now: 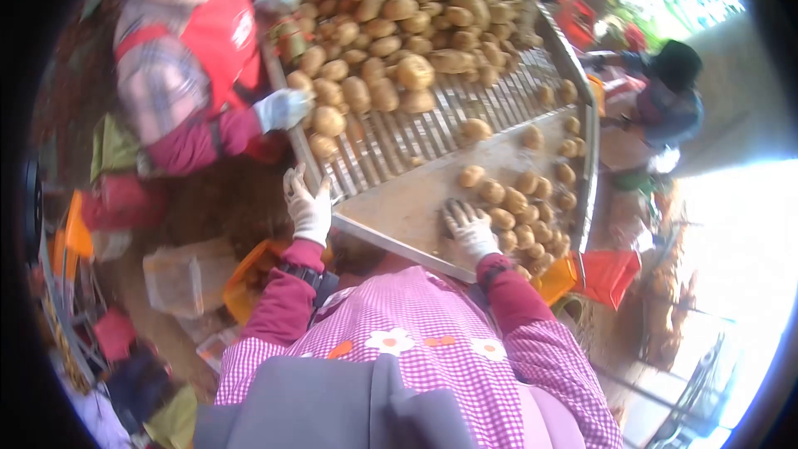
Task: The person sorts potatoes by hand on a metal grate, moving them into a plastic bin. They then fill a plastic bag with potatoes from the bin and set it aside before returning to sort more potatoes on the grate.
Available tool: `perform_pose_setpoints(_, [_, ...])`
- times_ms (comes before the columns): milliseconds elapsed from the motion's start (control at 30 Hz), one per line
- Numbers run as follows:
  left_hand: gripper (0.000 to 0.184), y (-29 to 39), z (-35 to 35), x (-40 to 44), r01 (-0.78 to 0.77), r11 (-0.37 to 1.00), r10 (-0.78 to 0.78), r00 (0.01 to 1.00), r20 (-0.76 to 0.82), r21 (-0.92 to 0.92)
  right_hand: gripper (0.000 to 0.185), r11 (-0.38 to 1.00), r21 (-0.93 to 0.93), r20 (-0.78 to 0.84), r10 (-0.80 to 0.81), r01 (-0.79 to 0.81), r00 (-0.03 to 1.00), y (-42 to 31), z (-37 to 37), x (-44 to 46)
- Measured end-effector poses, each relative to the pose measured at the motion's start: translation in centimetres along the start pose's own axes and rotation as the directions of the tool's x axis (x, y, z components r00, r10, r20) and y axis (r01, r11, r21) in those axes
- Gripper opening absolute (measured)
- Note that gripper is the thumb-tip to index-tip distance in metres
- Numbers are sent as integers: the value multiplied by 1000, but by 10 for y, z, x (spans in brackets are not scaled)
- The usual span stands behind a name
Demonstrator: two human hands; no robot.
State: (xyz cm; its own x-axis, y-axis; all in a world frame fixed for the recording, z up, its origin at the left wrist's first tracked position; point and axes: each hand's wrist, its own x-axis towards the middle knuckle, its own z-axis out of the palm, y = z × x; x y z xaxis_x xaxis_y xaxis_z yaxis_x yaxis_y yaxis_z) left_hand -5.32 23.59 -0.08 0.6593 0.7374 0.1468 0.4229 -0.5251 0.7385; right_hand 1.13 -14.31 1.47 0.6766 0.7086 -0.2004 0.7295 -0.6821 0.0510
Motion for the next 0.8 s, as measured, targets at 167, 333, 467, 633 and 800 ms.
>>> perform_pose_setpoints(167, [68, 33, 33, -26, -426, 883, 375, 893, 249, 196, 76, 994, 110, -29, 6, -3, 1000, 1, -22, -4])
perform_pose_setpoints(333, [40, 58, 31, -35, -402, 833, 260, 891, 371, 382, 76, 959, 284, -58, 10, 7, 998, 17, -25, -14])
perform_pose_setpoints(467, [25, 53, 39, -38, -408, 806, 264, 896, 356, 429, 73, 956, 266, -73, 149, -125, 986, 52, -15, -63])
perform_pose_setpoints(633, [26, 46, 45, -39, -409, 784, 260, 900, 351, 467, 68, 932, 334, -236, 227, -140, 945, 90, 8, -112])
perform_pose_setpoints(800, [27, 47, 44, -38, -424, 756, 264, 895, 360, 499, 68, 911, 342, -246, 325, -232, 913, 117, 14, -127])
